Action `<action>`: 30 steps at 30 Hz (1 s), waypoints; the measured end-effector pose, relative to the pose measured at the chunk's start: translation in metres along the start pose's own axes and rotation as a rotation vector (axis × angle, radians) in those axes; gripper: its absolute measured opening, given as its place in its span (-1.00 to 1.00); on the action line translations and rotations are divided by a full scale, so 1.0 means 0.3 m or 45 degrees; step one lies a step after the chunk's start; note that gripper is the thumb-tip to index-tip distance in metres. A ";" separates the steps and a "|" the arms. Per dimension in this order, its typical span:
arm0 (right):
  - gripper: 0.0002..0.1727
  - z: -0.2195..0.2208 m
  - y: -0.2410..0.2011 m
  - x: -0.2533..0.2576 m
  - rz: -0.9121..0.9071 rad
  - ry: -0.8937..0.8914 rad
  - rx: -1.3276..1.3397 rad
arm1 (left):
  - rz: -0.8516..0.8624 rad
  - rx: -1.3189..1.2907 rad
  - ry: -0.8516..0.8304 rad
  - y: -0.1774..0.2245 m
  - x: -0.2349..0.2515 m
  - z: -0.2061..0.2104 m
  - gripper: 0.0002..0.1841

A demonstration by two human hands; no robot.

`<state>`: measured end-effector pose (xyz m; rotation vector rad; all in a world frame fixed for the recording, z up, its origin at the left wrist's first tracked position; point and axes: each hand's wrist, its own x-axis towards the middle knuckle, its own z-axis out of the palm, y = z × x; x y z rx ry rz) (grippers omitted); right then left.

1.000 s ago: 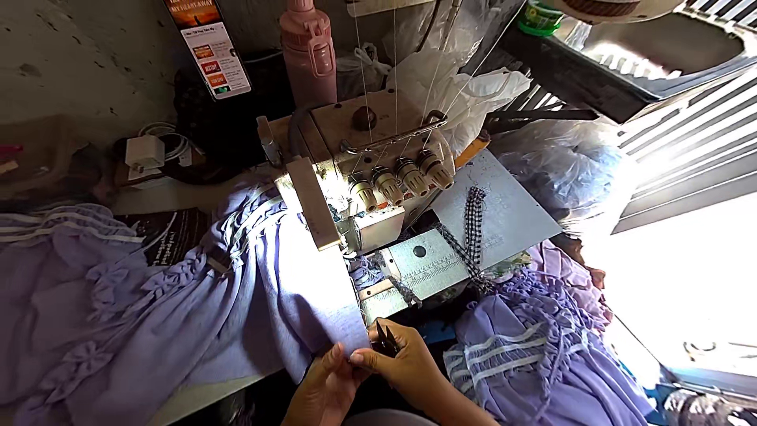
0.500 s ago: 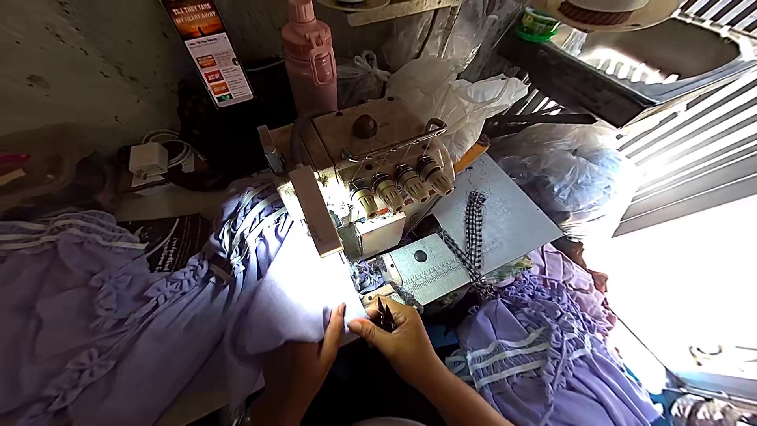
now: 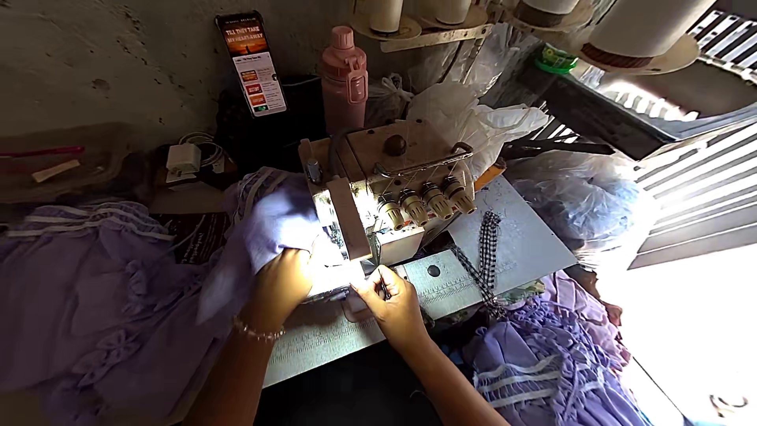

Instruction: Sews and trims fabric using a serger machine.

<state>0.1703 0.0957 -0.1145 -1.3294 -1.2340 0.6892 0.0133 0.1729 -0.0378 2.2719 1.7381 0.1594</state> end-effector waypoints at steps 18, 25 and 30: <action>-0.67 0.072 -0.192 0.053 -0.599 0.046 -1.047 | -0.045 -0.413 0.939 -0.051 -0.173 0.085 -0.47; -0.67 0.042 -0.179 0.046 -0.455 -0.107 -0.600 | 0.324 -1.383 1.129 -0.046 -0.287 0.068 -0.71; -0.29 -0.035 -0.158 -0.078 0.344 -0.557 0.991 | 0.761 -1.654 0.252 0.091 -0.577 0.114 -0.66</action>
